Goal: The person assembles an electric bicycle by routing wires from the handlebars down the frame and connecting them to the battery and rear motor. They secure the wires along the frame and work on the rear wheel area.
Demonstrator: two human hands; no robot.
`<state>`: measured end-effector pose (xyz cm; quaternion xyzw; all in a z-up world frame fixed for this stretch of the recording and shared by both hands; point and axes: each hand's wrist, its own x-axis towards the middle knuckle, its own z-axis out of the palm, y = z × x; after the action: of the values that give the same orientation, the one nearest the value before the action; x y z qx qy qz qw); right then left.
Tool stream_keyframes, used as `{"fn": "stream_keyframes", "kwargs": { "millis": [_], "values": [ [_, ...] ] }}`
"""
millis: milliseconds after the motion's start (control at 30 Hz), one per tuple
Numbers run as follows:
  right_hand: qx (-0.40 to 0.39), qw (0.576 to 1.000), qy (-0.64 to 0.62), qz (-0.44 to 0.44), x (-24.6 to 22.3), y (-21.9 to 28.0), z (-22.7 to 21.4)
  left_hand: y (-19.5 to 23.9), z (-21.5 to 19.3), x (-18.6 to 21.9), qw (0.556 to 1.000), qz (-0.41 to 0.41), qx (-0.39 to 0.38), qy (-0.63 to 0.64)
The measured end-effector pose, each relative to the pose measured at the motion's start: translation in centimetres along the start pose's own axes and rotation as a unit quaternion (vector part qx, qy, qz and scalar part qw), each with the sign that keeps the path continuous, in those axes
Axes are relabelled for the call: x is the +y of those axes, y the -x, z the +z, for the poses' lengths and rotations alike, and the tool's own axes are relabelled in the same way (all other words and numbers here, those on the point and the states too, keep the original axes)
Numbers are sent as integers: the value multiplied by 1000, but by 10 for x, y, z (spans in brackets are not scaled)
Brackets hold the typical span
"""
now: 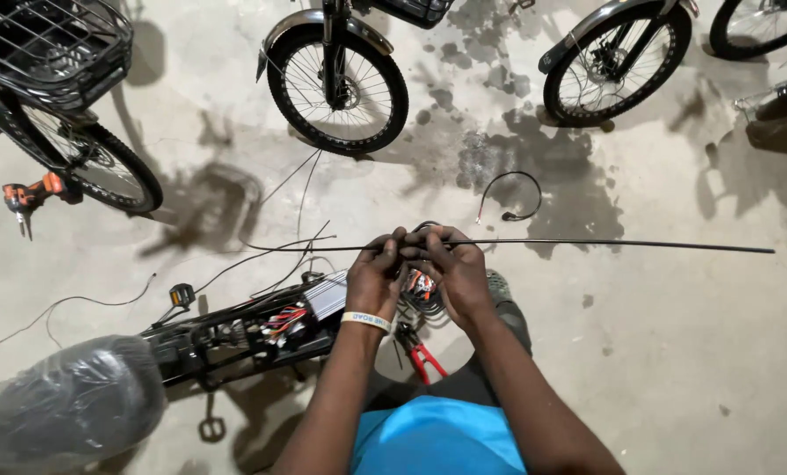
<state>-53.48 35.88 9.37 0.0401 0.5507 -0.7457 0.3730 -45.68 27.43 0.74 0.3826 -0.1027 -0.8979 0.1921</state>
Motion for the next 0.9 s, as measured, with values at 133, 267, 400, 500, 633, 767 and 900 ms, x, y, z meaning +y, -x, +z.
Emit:
{"fn": "stream_keyframes", "kwargs": {
  "millis": [133, 267, 400, 500, 633, 767, 900],
  "values": [
    [8, 1000, -14, -25, -50, -56, -99, -52, -8, -23, 990, 59, 19, 124],
    [74, 993, -87, 32, -107, -110, -224, -64, 40, -81, 980, 139, 90, 108],
    [46, 982, 88, 159, -196, -85, -224, -51, 146, -153, 965, 182, 189, 0],
    [-43, 920, 353, 163, -206, -76, -231, -82, 147, -207, 949, 214, 214, -84],
    [-175, 864, 473, 13, -188, -87, -236, -56, 193, -231, 940, 247, 158, -176],
    [-257, 877, 407, 13, -193, -88, -211, -14, 217, -233, 868, 317, 123, -363],
    [-271, 890, 358, 84, -194, -99, -210, 19, 235, -231, 872, 297, 69, -382]
  ]
}}
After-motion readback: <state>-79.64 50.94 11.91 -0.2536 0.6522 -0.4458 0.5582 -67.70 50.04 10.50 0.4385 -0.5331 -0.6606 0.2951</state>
